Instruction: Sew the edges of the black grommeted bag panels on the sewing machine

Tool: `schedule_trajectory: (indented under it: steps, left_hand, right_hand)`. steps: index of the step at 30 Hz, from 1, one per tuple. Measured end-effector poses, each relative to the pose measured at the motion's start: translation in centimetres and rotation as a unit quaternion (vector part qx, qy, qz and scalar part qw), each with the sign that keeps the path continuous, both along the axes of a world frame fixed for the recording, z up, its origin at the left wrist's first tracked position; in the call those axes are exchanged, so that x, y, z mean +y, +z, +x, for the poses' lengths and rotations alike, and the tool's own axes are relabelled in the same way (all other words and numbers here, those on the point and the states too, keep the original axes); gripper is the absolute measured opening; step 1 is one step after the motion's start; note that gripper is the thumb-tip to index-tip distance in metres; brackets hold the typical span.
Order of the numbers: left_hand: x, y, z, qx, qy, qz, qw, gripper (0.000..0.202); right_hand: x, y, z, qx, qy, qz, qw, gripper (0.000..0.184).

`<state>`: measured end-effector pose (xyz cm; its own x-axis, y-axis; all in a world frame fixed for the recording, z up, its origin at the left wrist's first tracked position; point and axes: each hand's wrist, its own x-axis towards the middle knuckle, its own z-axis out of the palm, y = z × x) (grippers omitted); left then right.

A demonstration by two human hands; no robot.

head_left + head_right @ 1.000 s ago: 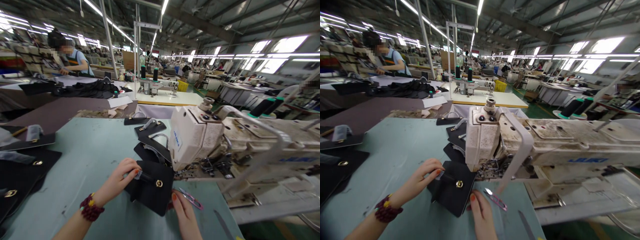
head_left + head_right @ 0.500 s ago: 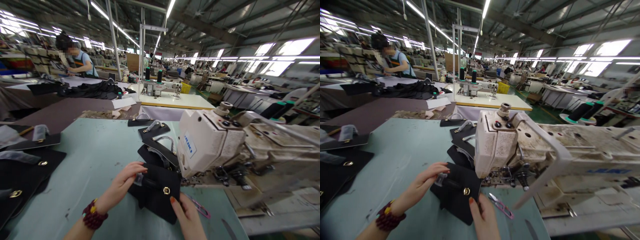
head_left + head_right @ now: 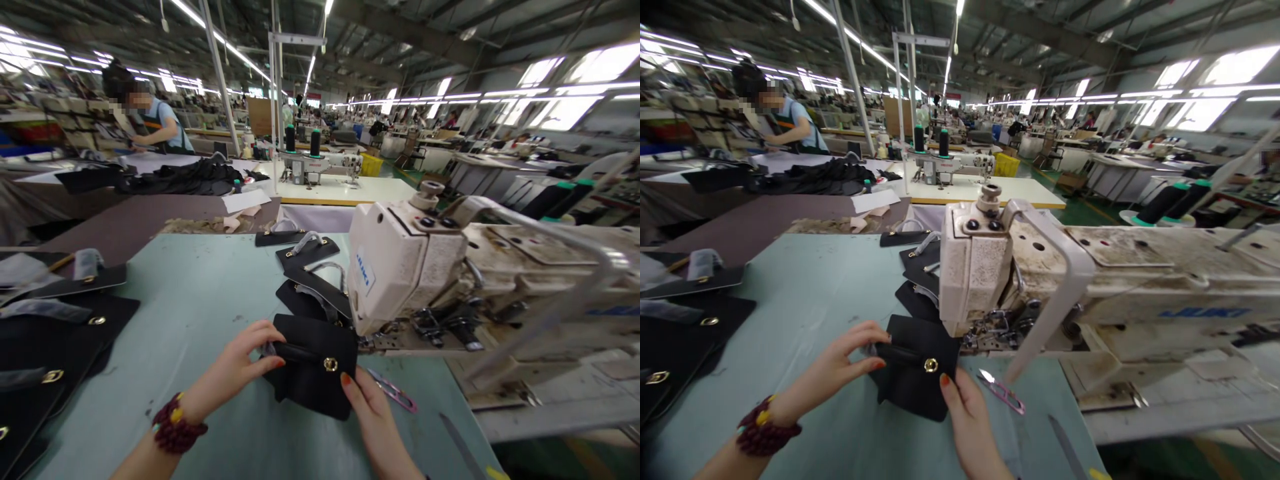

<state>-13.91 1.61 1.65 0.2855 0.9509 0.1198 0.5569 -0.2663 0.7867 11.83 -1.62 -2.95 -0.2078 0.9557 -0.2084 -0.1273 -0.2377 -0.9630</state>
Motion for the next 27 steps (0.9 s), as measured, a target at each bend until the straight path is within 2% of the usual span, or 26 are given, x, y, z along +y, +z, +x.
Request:
schedule_trajectory:
  steps: [5, 11, 14, 20, 27]
  left_hand:
    - [-0.7, 0.8, 0.1, -0.058, -0.011, -0.004, 0.998, 0.014]
    - [-2.3, 3.3, 1.5, -0.034, -0.017, 0.062, 0.997, 0.015]
    - [-2.5, 4.0, 1.9, -0.026, -0.016, 0.084, 0.996, 0.019]
    - [-2.6, 3.7, 1.9, -0.012, -0.008, 0.103, 0.995, 0.023]
    - [-2.9, 3.0, 1.7, 0.014, 0.053, 0.107, 0.993, 0.037]
  right_hand:
    - [-0.2, -0.6, -0.1, 0.056, -0.022, -0.047, 0.997, 0.047]
    - [-0.1, -1.9, 0.4, 0.105, -0.007, -0.079, 0.991, 0.048]
    - [-0.1, -2.5, 0.4, 0.125, -0.011, -0.087, 0.988, 0.047]
    - [-0.1, -2.9, 0.2, 0.139, 0.002, -0.082, 0.987, 0.044]
    - [0.0, -3.2, 0.4, 0.114, 0.004, -0.064, 0.991, 0.045]
